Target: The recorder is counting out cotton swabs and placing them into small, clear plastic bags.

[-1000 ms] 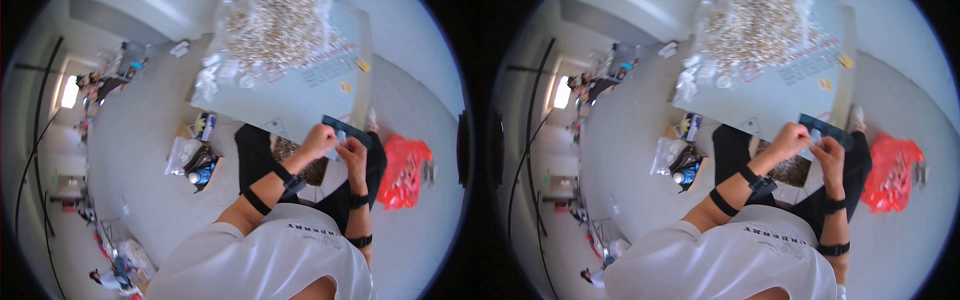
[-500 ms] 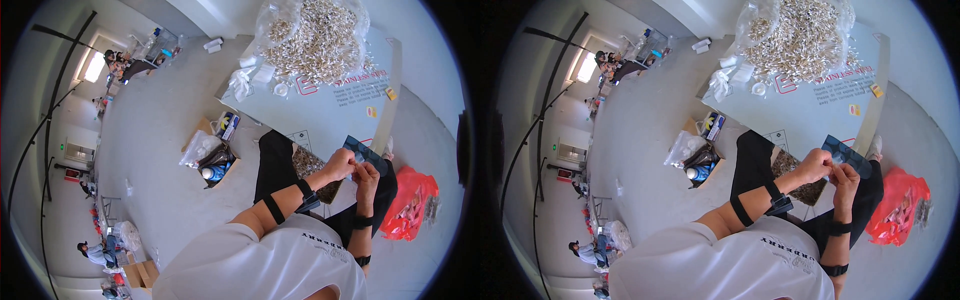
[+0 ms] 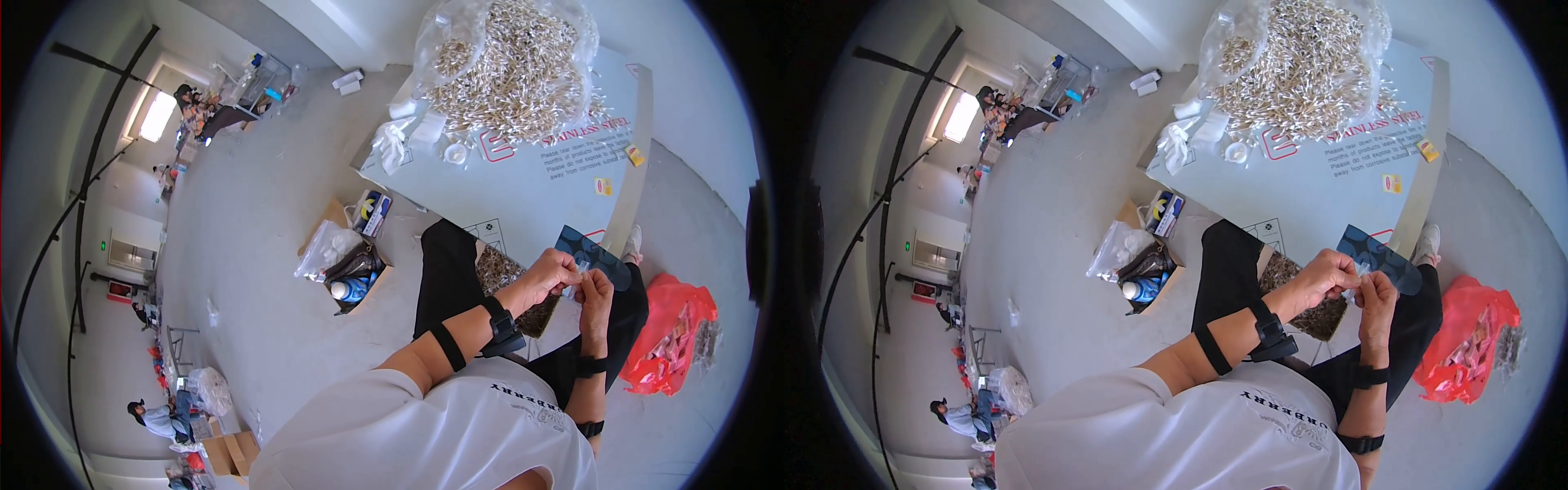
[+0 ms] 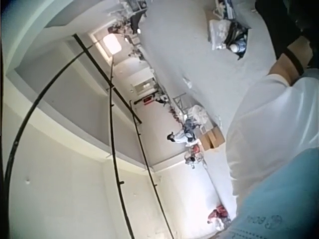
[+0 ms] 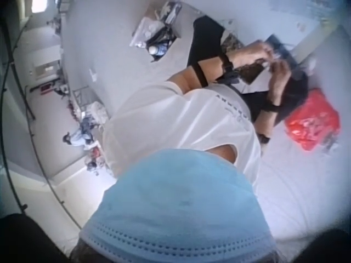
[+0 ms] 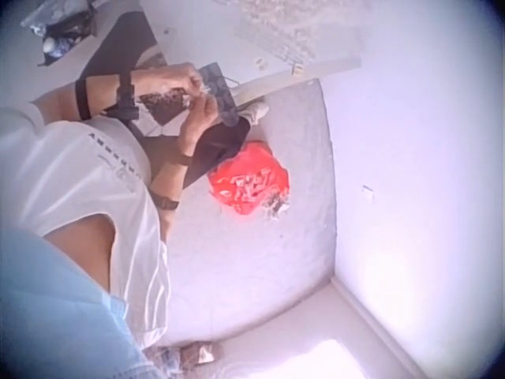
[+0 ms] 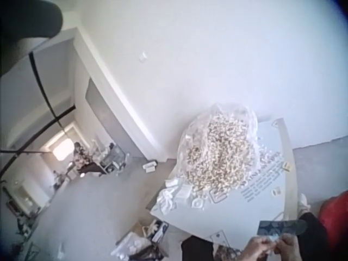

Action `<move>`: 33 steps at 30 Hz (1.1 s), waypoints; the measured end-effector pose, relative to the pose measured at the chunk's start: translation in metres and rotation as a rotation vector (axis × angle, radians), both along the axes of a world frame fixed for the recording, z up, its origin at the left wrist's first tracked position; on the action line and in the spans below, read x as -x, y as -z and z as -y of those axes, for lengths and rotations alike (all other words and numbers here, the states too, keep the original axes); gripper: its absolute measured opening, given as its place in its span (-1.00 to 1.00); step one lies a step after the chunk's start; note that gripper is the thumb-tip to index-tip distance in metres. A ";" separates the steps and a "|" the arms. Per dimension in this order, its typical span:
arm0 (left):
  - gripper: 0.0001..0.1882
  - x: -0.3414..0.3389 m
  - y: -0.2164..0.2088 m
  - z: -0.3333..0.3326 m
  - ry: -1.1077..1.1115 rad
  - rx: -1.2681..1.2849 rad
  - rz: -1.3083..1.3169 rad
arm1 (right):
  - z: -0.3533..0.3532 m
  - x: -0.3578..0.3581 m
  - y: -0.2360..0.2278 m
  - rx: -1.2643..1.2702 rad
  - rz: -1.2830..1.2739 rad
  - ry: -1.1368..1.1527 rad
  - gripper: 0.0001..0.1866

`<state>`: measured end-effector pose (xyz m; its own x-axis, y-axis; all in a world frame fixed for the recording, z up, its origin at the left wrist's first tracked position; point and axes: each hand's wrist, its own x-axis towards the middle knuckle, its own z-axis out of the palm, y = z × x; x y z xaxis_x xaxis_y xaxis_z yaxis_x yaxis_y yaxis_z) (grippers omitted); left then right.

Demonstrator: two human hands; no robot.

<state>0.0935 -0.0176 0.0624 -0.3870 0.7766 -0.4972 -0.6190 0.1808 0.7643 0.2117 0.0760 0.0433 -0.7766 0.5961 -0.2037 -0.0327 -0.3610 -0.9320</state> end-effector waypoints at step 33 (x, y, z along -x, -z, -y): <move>-0.82 0.009 0.011 -0.113 0.378 -0.197 -1.420 | -0.043 -0.030 0.016 0.265 0.111 0.511 -0.80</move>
<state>0.0845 0.0951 0.0514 -0.2124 0.9479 0.2376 0.7076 -0.0184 0.7063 0.2417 0.1186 0.0273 -0.3698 0.8067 -0.4610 -0.1708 -0.5467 -0.8197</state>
